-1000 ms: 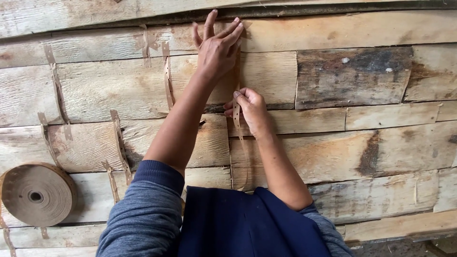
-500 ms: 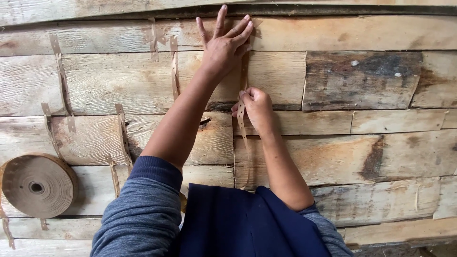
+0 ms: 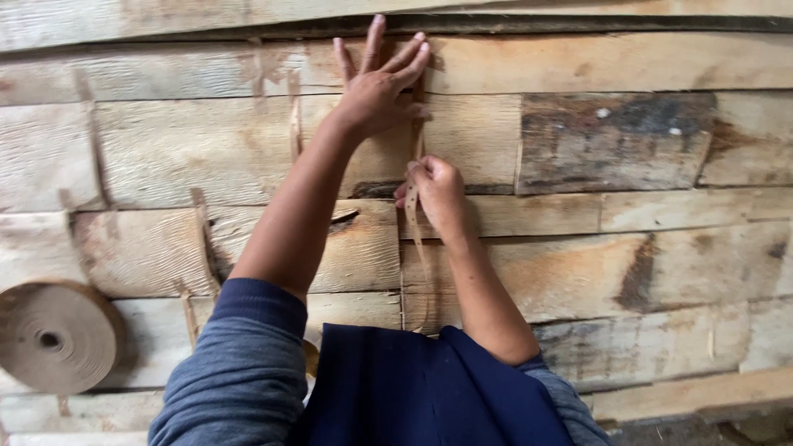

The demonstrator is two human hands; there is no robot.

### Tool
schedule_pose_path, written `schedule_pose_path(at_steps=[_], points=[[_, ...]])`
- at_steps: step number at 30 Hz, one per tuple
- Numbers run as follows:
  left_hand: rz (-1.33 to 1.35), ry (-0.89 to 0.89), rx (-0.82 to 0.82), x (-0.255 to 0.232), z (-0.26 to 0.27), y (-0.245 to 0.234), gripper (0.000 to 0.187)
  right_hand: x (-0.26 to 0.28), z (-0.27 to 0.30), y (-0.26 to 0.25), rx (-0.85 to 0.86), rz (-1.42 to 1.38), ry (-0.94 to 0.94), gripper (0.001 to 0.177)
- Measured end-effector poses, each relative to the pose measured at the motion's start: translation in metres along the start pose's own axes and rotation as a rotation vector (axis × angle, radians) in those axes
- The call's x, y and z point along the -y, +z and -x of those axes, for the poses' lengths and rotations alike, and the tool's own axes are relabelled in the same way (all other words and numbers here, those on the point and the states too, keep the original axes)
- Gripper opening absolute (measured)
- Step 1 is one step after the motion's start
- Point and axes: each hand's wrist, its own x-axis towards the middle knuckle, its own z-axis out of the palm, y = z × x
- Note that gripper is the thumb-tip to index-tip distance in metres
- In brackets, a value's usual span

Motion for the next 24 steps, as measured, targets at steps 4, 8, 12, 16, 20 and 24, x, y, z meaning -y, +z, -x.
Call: schedule_pose_path(at_steps=[4,8,12,16,20,24], points=[[0.019,-0.017,0.018,-0.004,0.003,-0.008,0.094,0.003,-0.003,0.003,-0.034,0.004,0.022,0.017],[0.015,-0.029,0.018,-0.004,0.005,-0.008,0.1,0.007,-0.001,0.007,-0.055,-0.064,0.014,0.018],[-0.015,-0.015,-0.062,0.002,0.0,0.006,0.101,0.01,0.005,0.014,-0.074,0.16,-0.186,0.021],[-0.039,-0.014,-0.08,-0.001,0.002,0.003,0.1,0.002,-0.001,0.028,-0.12,0.336,-0.414,0.023],[-0.006,-0.036,-0.026,-0.003,0.003,0.0,0.098,-0.027,-0.009,0.054,-0.096,0.511,-0.631,0.016],[0.016,0.005,-0.132,0.011,-0.004,0.012,0.104,-0.002,0.011,0.075,-0.015,0.336,-0.558,0.018]])
